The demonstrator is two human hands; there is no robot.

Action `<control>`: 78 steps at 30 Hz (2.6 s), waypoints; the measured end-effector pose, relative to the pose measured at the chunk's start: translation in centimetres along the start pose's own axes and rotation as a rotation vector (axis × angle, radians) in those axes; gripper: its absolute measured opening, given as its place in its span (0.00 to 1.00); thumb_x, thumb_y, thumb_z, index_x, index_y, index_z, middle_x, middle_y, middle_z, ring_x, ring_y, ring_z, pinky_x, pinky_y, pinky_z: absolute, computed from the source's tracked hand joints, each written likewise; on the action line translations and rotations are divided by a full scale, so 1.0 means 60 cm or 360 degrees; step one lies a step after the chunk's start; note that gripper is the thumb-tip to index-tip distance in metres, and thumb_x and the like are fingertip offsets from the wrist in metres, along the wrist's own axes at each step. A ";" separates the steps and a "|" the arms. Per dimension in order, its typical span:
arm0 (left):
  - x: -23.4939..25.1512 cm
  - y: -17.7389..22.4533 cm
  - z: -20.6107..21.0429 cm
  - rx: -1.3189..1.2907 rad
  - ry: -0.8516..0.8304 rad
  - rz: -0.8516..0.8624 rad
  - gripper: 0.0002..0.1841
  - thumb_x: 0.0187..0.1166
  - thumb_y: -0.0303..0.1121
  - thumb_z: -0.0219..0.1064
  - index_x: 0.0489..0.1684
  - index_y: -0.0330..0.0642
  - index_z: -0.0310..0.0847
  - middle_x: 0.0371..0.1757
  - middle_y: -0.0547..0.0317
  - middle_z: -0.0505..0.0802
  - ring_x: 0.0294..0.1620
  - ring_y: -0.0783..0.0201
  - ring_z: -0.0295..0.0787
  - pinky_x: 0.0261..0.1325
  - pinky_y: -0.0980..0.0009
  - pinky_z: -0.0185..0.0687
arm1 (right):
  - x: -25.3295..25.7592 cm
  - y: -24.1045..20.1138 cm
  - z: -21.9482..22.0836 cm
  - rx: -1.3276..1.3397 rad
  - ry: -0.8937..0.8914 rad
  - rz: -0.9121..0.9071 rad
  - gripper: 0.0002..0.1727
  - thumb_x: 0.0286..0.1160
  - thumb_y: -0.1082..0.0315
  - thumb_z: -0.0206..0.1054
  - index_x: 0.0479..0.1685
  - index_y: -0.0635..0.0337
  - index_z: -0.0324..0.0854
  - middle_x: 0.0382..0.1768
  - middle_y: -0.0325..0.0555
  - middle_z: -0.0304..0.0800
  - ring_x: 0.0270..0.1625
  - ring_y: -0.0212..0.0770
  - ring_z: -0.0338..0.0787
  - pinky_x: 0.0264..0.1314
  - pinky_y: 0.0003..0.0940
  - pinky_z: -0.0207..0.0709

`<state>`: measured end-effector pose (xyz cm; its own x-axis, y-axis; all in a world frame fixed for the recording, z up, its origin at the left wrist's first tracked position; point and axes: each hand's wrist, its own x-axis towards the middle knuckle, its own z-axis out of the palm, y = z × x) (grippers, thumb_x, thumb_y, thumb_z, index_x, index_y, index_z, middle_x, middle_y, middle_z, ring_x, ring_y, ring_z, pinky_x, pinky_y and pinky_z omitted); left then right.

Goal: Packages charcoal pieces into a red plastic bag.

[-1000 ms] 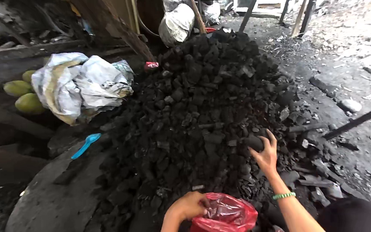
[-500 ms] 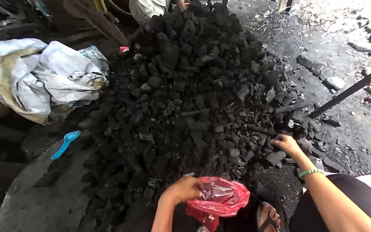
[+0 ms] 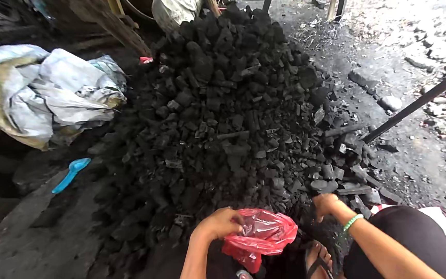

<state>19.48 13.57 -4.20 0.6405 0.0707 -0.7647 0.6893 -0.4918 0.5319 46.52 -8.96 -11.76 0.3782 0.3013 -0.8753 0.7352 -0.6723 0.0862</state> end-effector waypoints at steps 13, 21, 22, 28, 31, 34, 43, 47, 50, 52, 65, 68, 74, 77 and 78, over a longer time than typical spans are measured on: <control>-0.002 -0.011 0.001 -0.0055 0.0022 -0.0005 0.17 0.84 0.34 0.67 0.66 0.36 0.84 0.65 0.37 0.88 0.68 0.43 0.84 0.74 0.44 0.72 | 0.109 0.074 -0.046 0.0709 0.0843 0.0049 0.55 0.60 0.63 0.85 0.93 0.48 0.57 0.84 0.80 0.59 0.70 0.85 0.77 0.63 0.80 0.73; 0.005 -0.012 0.002 -0.0060 0.0055 -0.0005 0.17 0.84 0.35 0.67 0.66 0.36 0.85 0.64 0.38 0.89 0.68 0.43 0.84 0.75 0.43 0.71 | 0.128 0.061 -0.027 0.0721 0.0869 0.0051 0.34 0.71 0.71 0.74 0.82 0.56 0.75 0.78 0.73 0.72 0.78 0.75 0.74 0.73 0.72 0.72; 0.006 -0.010 0.002 -0.0050 0.0053 -0.0003 0.17 0.84 0.35 0.67 0.66 0.37 0.85 0.64 0.39 0.89 0.68 0.43 0.84 0.75 0.42 0.71 | 0.121 0.071 -0.048 0.0784 0.0818 -0.0007 0.33 0.70 0.69 0.75 0.80 0.59 0.77 0.73 0.73 0.78 0.75 0.74 0.78 0.73 0.73 0.70; 0.007 -0.005 0.003 -0.0031 0.0041 -0.0006 0.17 0.83 0.35 0.67 0.65 0.37 0.86 0.64 0.38 0.89 0.68 0.41 0.84 0.74 0.40 0.71 | 0.011 -0.016 -0.168 0.0631 0.0197 -0.0701 0.30 0.74 0.65 0.77 0.78 0.54 0.78 0.66 0.65 0.85 0.62 0.63 0.88 0.64 0.62 0.79; 0.008 -0.008 0.004 -0.0048 0.0046 0.0015 0.17 0.83 0.35 0.67 0.65 0.36 0.86 0.64 0.37 0.89 0.70 0.41 0.83 0.76 0.40 0.70 | -0.009 -0.118 -0.234 0.0465 0.0766 -0.0935 0.26 0.77 0.57 0.75 0.73 0.53 0.84 0.68 0.62 0.87 0.70 0.65 0.85 0.74 0.68 0.72; 0.007 -0.014 0.004 -0.0087 0.0049 0.0021 0.17 0.83 0.34 0.68 0.65 0.36 0.86 0.63 0.36 0.90 0.68 0.40 0.84 0.74 0.39 0.71 | 0.012 -0.228 -0.301 0.0425 0.1521 -0.1201 0.26 0.76 0.54 0.75 0.70 0.58 0.85 0.77 0.64 0.78 0.81 0.69 0.73 0.79 0.73 0.63; 0.002 -0.028 0.007 -0.0075 0.0020 0.0078 0.14 0.82 0.33 0.67 0.61 0.37 0.88 0.60 0.38 0.91 0.66 0.41 0.86 0.72 0.39 0.72 | 0.060 -0.340 -0.200 0.0042 0.1879 -0.1175 0.44 0.46 0.46 0.89 0.68 0.59 0.84 0.64 0.61 0.87 0.74 0.68 0.79 0.78 0.83 0.53; -0.006 -0.027 0.009 -0.0081 0.0012 0.0055 0.15 0.83 0.34 0.67 0.62 0.38 0.88 0.60 0.37 0.91 0.64 0.41 0.86 0.69 0.39 0.75 | 0.050 -0.316 -0.147 -0.0041 0.1812 -0.1115 0.37 0.48 0.50 0.89 0.58 0.64 0.86 0.58 0.64 0.88 0.68 0.70 0.83 0.78 0.84 0.52; -0.008 -0.029 0.010 -0.0098 0.0021 0.0083 0.15 0.83 0.34 0.67 0.61 0.37 0.88 0.59 0.38 0.91 0.64 0.41 0.86 0.69 0.39 0.74 | 0.015 -0.293 -0.182 0.0300 0.1667 -0.0912 0.46 0.59 0.36 0.80 0.61 0.73 0.83 0.57 0.69 0.89 0.65 0.71 0.86 0.79 0.81 0.52; -0.008 -0.029 0.009 -0.0110 0.0017 0.0087 0.15 0.83 0.34 0.67 0.61 0.37 0.88 0.59 0.38 0.91 0.62 0.41 0.87 0.67 0.39 0.75 | -0.014 -0.276 -0.238 0.0568 0.1416 -0.0731 0.55 0.59 0.32 0.79 0.74 0.74 0.73 0.69 0.71 0.82 0.74 0.71 0.79 0.82 0.80 0.50; -0.004 -0.029 0.003 -0.0127 0.0006 0.0109 0.15 0.83 0.33 0.67 0.61 0.36 0.88 0.60 0.37 0.91 0.66 0.41 0.85 0.73 0.40 0.72 | 0.061 -0.253 -0.406 0.0944 0.1521 -0.0339 0.49 0.69 0.51 0.80 0.83 0.73 0.60 0.77 0.79 0.68 0.65 0.79 0.84 0.61 0.74 0.77; -0.004 -0.030 0.006 -0.0148 0.0013 0.0118 0.15 0.83 0.33 0.67 0.60 0.34 0.88 0.59 0.36 0.91 0.65 0.40 0.86 0.72 0.38 0.72 | 0.028 -0.258 -0.394 0.0946 0.1493 -0.0520 0.46 0.67 0.64 0.82 0.83 0.73 0.59 0.75 0.79 0.71 0.66 0.81 0.81 0.59 0.79 0.74; -0.001 -0.029 0.007 -0.0098 0.0017 0.0138 0.15 0.83 0.34 0.67 0.60 0.36 0.88 0.60 0.37 0.91 0.66 0.39 0.85 0.73 0.37 0.71 | -0.042 -0.361 -0.347 -0.0087 0.1205 -0.1049 0.42 0.65 0.69 0.80 0.85 0.46 0.70 0.75 0.69 0.75 0.53 0.73 0.89 0.48 0.71 0.82; -0.003 -0.028 0.007 -0.0082 0.0015 0.0133 0.15 0.83 0.34 0.67 0.60 0.35 0.88 0.59 0.37 0.91 0.66 0.40 0.85 0.73 0.38 0.72 | -0.036 -0.421 -0.305 -0.0398 0.1066 -0.0940 0.45 0.71 0.76 0.72 0.90 0.31 0.63 0.81 0.71 0.66 0.53 0.72 0.89 0.48 0.65 0.85; -0.004 -0.028 0.007 -0.0087 0.0018 0.0119 0.15 0.83 0.34 0.67 0.61 0.35 0.88 0.60 0.36 0.91 0.66 0.39 0.85 0.73 0.38 0.71 | -0.028 -0.430 -0.299 -0.0423 0.1064 -0.0892 0.45 0.76 0.76 0.68 0.91 0.27 0.60 0.81 0.72 0.65 0.55 0.71 0.89 0.49 0.62 0.85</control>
<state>18.01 14.04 -5.07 0.6942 0.0453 -0.7183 0.6569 -0.4479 0.6066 36.99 20.02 -3.96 0.1126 0.9218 -0.3710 0.9837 -0.1561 -0.0893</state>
